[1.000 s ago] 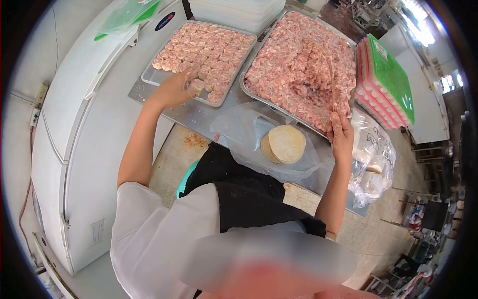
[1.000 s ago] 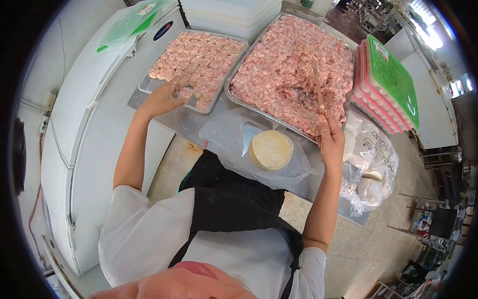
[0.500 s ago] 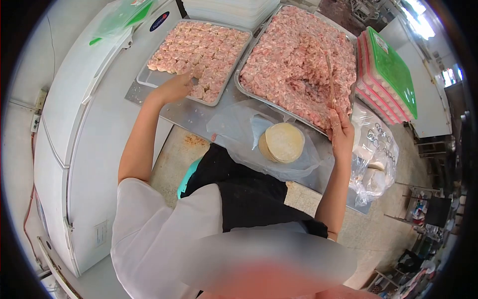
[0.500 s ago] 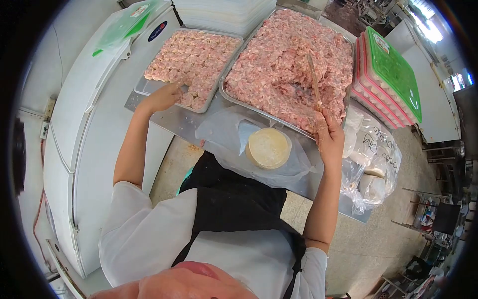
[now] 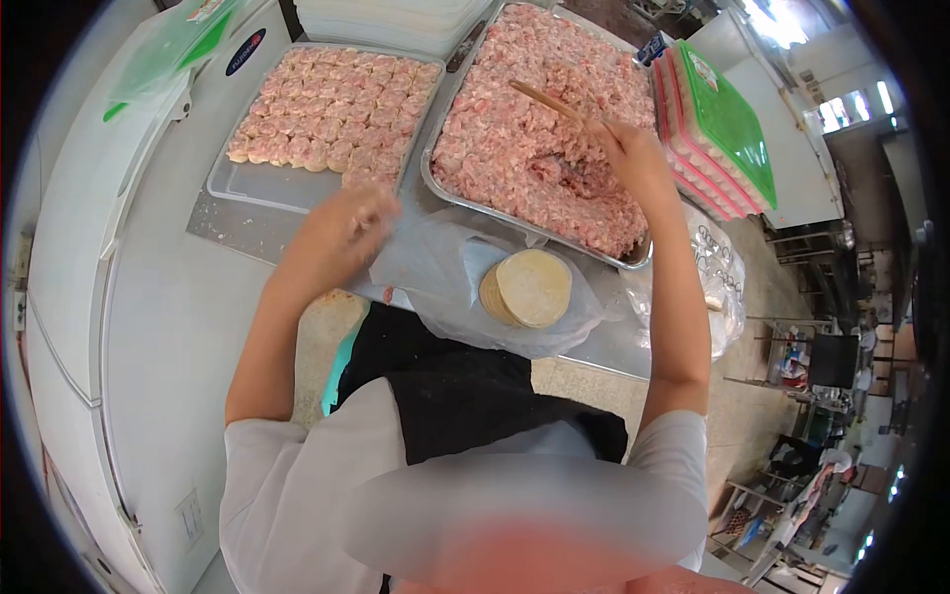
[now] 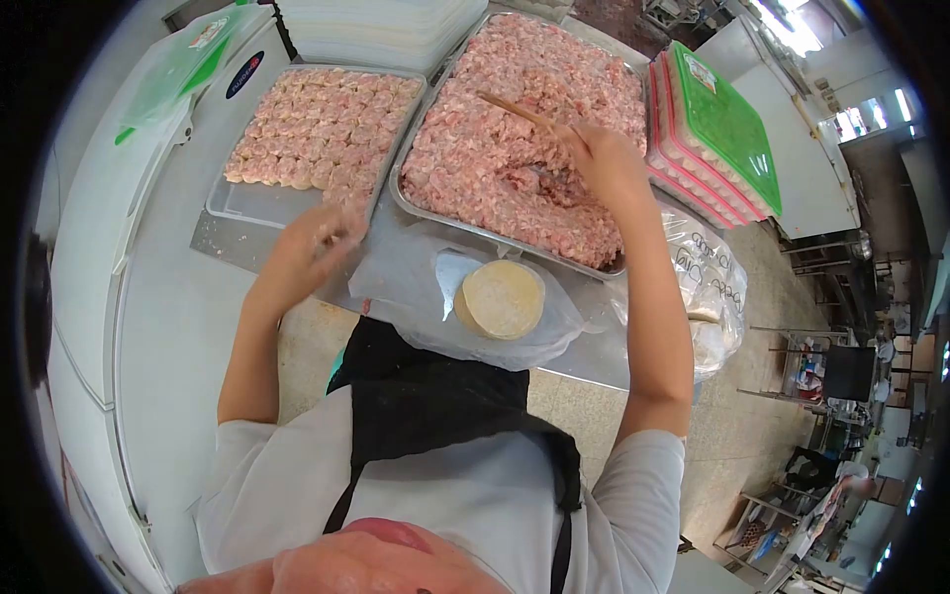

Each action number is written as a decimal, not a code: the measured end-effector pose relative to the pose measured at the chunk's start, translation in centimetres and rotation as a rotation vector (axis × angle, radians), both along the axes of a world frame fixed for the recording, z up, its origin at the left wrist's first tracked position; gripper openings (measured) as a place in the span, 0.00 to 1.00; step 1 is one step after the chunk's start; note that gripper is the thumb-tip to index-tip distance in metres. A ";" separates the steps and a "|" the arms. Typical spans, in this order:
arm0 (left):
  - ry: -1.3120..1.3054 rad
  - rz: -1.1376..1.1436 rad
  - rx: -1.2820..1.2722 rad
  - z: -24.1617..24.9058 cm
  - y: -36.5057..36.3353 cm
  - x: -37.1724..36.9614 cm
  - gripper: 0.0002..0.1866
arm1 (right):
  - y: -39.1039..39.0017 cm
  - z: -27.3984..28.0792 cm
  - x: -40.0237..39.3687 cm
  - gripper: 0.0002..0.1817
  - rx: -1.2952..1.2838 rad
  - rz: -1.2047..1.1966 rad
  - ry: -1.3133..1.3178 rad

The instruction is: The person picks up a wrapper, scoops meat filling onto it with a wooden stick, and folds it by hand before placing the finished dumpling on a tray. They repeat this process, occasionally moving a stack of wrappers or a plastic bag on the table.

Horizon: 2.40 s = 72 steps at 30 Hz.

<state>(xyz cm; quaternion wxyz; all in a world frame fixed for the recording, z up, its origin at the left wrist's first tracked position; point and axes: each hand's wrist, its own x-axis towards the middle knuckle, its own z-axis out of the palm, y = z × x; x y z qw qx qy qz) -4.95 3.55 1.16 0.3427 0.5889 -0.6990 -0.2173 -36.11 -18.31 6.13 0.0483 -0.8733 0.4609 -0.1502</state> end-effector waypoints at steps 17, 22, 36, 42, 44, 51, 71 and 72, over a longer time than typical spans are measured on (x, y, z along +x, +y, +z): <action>0.044 -0.235 0.044 -5.6 3.9 0.3 0.09 | -0.6 -3.4 3.7 0.12 -0.233 0.206 0.223; 0.152 -0.198 0.060 -0.2 2.5 1.0 0.08 | 0.6 -1.7 2.2 0.12 -0.262 0.188 0.207; 0.062 -0.634 -0.175 1.4 -8.2 -10.9 0.13 | -4.5 -0.7 -1.5 0.16 -0.383 -0.038 0.196; -0.051 -0.710 -0.092 -1.0 -5.7 -12.9 0.16 | -6.1 -2.9 1.8 0.16 -0.353 0.024 0.283; -0.051 -0.739 -0.024 -1.0 -5.8 -12.9 0.17 | -5.5 -3.0 1.5 0.16 -0.367 0.055 0.253; -0.049 -0.721 -0.203 -1.1 -5.6 -12.9 0.10 | -2.6 -4.8 -1.0 0.15 -0.268 0.125 0.156; 0.845 0.018 0.199 -2.7 -6.6 -4.9 0.12 | -1.6 -3.7 1.7 0.17 -0.218 0.176 0.174; 0.780 0.000 0.194 -1.7 -6.5 -4.8 0.12 | -1.2 -3.9 1.3 0.17 -0.132 0.167 0.135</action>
